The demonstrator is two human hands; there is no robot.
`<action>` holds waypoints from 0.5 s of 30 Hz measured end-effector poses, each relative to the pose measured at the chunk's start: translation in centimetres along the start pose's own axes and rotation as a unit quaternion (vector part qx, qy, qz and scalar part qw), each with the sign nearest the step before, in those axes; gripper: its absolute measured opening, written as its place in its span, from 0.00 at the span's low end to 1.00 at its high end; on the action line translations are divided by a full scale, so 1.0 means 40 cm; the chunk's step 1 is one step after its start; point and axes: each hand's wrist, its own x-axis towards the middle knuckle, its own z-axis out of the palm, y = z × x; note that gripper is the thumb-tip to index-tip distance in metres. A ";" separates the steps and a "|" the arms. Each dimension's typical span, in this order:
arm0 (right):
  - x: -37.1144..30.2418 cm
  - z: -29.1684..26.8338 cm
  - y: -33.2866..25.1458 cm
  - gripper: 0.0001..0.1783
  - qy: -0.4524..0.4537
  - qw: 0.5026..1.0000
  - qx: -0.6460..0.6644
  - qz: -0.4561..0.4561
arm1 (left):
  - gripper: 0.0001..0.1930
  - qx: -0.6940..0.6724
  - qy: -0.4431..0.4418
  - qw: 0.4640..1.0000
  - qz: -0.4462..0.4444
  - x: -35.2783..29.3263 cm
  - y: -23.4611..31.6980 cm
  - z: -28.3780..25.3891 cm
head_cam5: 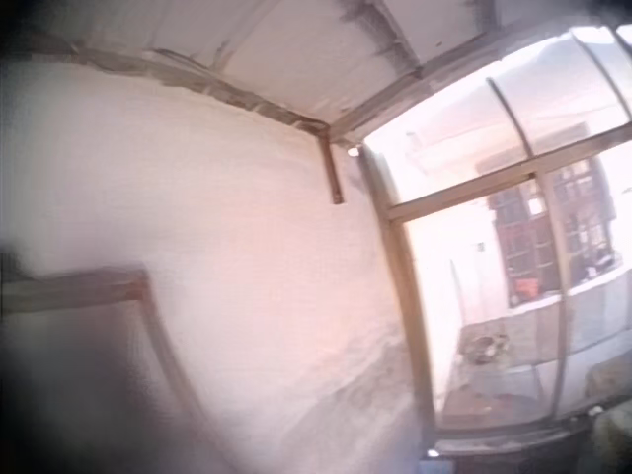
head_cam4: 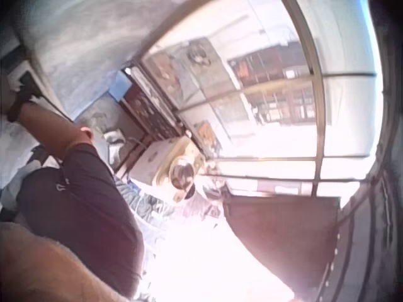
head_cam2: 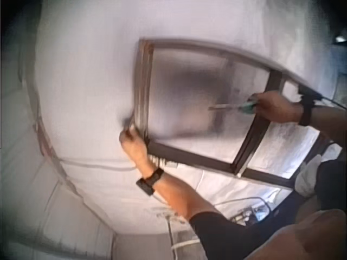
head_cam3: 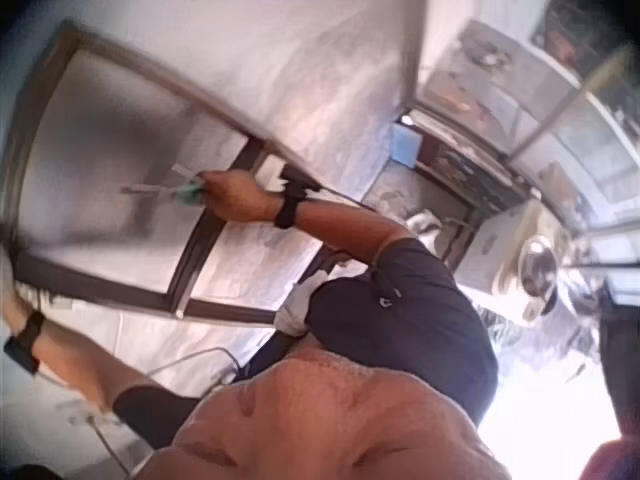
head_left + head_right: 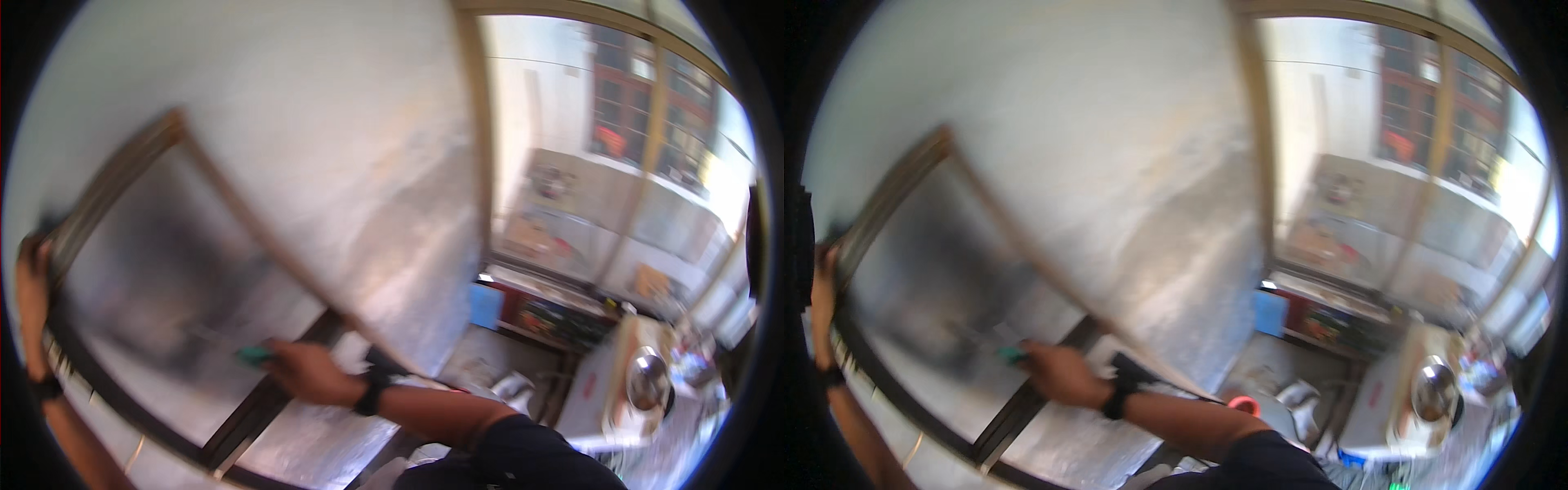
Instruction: The recorder uses tools to inspect and repair an electrical fuse or switch on a utility room wall.
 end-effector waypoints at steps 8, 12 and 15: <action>-0.012 -0.048 0.002 0.12 0.032 0.999 0.017 0.003 | 0.14 0.053 0.033 0.998 -0.007 0.029 0.320 -0.032; -0.009 -0.040 0.011 0.12 0.029 0.999 0.015 0.005 | 0.13 -0.007 0.048 0.998 -0.025 0.014 0.313 -0.038; -0.002 -0.040 0.003 0.13 0.029 0.999 0.015 0.005 | 0.13 -0.012 0.060 0.998 -0.028 0.010 0.308 -0.030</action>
